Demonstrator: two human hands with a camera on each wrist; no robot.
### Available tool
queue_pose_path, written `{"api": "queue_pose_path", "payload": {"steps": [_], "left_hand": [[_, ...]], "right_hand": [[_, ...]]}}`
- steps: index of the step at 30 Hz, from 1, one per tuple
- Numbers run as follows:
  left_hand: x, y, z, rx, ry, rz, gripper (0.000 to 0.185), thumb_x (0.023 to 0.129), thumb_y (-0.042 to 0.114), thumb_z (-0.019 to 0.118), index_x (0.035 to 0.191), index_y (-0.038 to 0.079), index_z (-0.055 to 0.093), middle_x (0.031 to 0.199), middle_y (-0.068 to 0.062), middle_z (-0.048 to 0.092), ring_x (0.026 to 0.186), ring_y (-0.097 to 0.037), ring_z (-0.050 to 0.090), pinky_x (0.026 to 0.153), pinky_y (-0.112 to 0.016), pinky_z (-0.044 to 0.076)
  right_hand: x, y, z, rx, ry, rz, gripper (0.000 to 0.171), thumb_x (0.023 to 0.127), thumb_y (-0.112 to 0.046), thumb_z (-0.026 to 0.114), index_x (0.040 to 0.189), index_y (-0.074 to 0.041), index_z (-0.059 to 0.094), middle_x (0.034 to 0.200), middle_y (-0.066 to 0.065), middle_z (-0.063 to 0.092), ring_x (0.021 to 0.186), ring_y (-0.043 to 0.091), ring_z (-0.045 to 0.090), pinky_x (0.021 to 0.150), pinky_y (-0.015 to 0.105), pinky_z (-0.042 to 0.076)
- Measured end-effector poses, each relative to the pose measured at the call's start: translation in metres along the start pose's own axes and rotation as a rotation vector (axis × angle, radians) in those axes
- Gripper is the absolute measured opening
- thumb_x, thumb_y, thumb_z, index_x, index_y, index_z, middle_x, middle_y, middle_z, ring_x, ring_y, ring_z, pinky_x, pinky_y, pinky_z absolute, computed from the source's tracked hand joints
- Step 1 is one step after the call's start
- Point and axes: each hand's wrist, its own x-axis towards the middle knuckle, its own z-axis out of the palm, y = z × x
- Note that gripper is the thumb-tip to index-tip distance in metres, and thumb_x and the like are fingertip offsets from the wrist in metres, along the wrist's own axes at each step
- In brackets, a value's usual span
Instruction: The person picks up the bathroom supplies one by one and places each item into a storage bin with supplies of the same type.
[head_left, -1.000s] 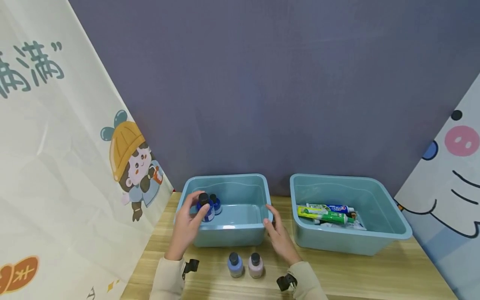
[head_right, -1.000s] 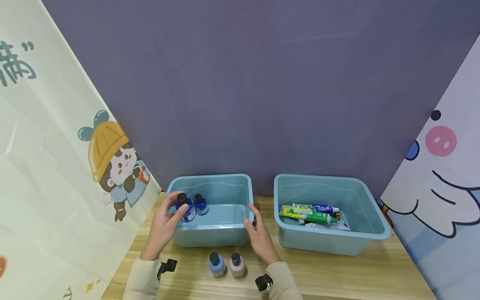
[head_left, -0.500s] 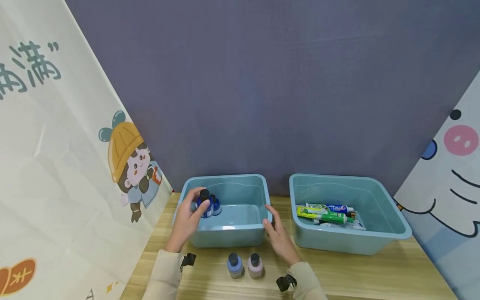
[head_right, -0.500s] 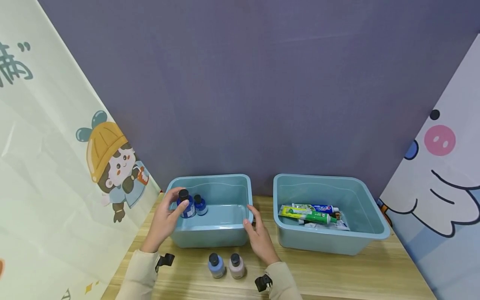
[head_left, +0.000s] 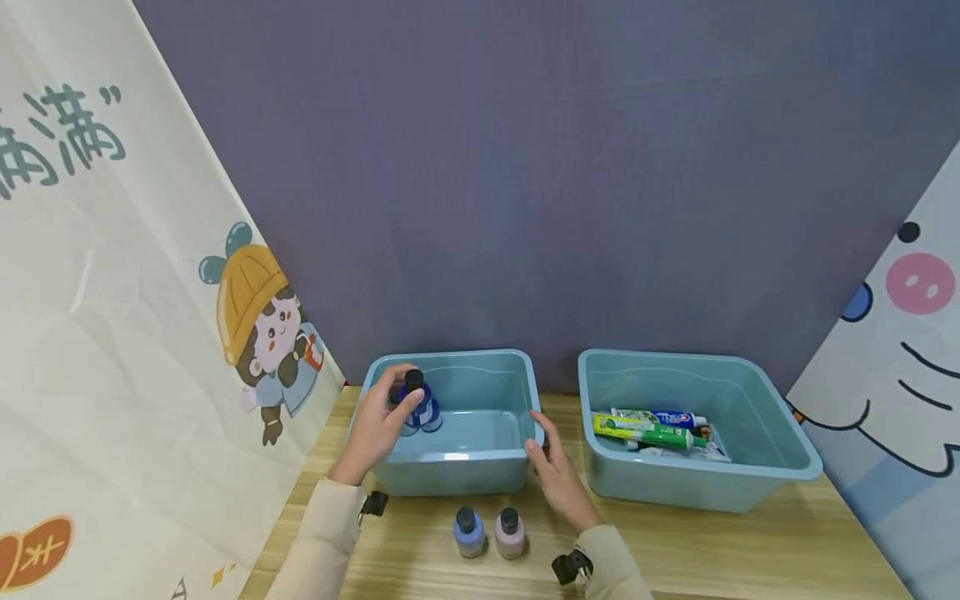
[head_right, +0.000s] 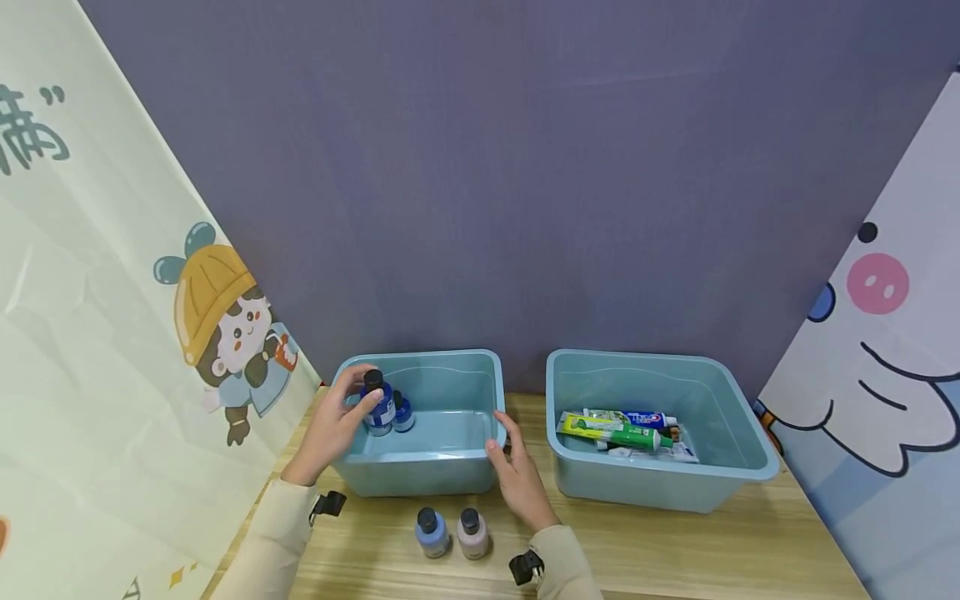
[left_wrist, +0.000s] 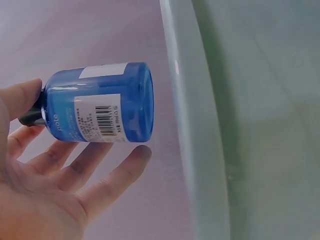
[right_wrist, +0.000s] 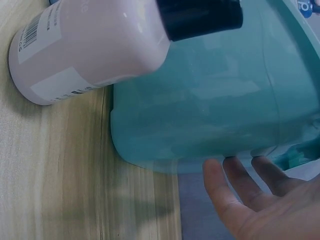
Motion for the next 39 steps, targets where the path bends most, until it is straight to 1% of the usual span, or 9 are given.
{"api": "queue_pose_path", "payload": {"steps": [5,10,16,19,22,26,29,35,39], "left_hand": [[0.004,0.0,-0.002,0.023,-0.028,-0.028,0.037,0.102,0.033,0.064,0.135,0.017,0.058,0.123,-0.011,0.066,0.109,-0.03,0.067,0.083,-0.047,0.06],[0.008,-0.001,-0.002,0.077,-0.044,-0.015,0.034,0.102,0.034,0.065,0.132,0.019,0.06,0.124,-0.009,0.068,0.111,-0.03,0.068,0.086,-0.048,0.06],[0.017,0.002,-0.003,0.136,-0.063,0.005,0.034,0.102,0.031,0.065,0.13,0.013,0.062,0.124,-0.011,0.07,0.113,-0.03,0.068,0.087,-0.048,0.06],[0.022,0.003,-0.005,0.179,-0.083,0.003,0.034,0.102,0.029,0.065,0.13,0.01,0.063,0.125,-0.012,0.07,0.113,-0.029,0.067,0.087,-0.047,0.059],[0.026,0.003,-0.005,0.224,-0.1,0.007,0.033,0.101,0.028,0.066,0.129,0.01,0.064,0.123,-0.011,0.071,0.111,-0.028,0.067,0.088,-0.047,0.057],[0.03,0.002,-0.004,0.264,-0.129,-0.005,0.033,0.102,0.029,0.065,0.129,0.011,0.064,0.122,-0.01,0.071,0.111,-0.027,0.067,0.094,-0.049,0.055],[0.034,0.001,-0.004,0.282,-0.155,-0.022,0.033,0.103,0.03,0.063,0.13,0.011,0.063,0.121,-0.01,0.071,0.112,-0.027,0.066,0.096,-0.05,0.054],[0.041,-0.002,-0.002,0.328,-0.195,-0.05,0.036,0.104,0.032,0.06,0.133,0.011,0.062,0.121,-0.011,0.07,0.111,-0.028,0.066,0.095,-0.05,0.055],[0.047,0.0,0.0,0.352,-0.217,-0.048,0.036,0.104,0.03,0.061,0.133,0.008,0.061,0.12,-0.013,0.071,0.108,-0.029,0.067,0.094,-0.05,0.055]], "right_hand": [[0.0,0.0,0.0,-0.006,0.004,-0.004,0.057,0.105,-0.057,0.043,0.158,-0.042,0.025,0.169,0.017,0.024,0.148,0.044,0.038,0.107,0.063,0.045],[-0.001,0.001,0.0,-0.012,0.007,-0.018,0.055,0.108,-0.051,0.043,0.158,-0.039,0.025,0.168,0.02,0.025,0.147,0.045,0.038,0.107,0.063,0.045],[-0.001,0.001,0.0,-0.002,0.008,-0.024,0.051,0.111,-0.036,0.043,0.159,-0.037,0.025,0.167,0.02,0.025,0.147,0.044,0.038,0.107,0.064,0.045],[-0.001,0.0,0.0,-0.012,0.01,-0.029,0.05,0.111,-0.034,0.043,0.158,-0.039,0.026,0.167,0.02,0.027,0.146,0.044,0.039,0.104,0.062,0.048],[-0.001,-0.001,-0.001,-0.019,0.013,-0.026,0.049,0.111,-0.034,0.043,0.157,-0.041,0.027,0.167,0.018,0.028,0.145,0.043,0.041,0.103,0.06,0.049],[-0.002,0.0,-0.001,-0.024,0.012,-0.023,0.048,0.111,-0.035,0.043,0.156,-0.043,0.027,0.167,0.017,0.028,0.145,0.043,0.042,0.102,0.059,0.05],[-0.002,0.0,0.0,-0.028,0.012,-0.022,0.049,0.11,-0.04,0.043,0.157,-0.042,0.027,0.167,0.018,0.028,0.145,0.044,0.041,0.103,0.061,0.049],[-0.001,0.0,0.0,-0.022,0.006,-0.013,0.056,0.106,-0.055,0.043,0.158,-0.04,0.026,0.168,0.018,0.024,0.147,0.045,0.038,0.106,0.064,0.046],[-0.001,0.0,-0.001,-0.022,0.005,-0.017,0.058,0.106,-0.055,0.043,0.159,-0.038,0.026,0.168,0.018,0.025,0.147,0.044,0.038,0.106,0.063,0.046]]}}
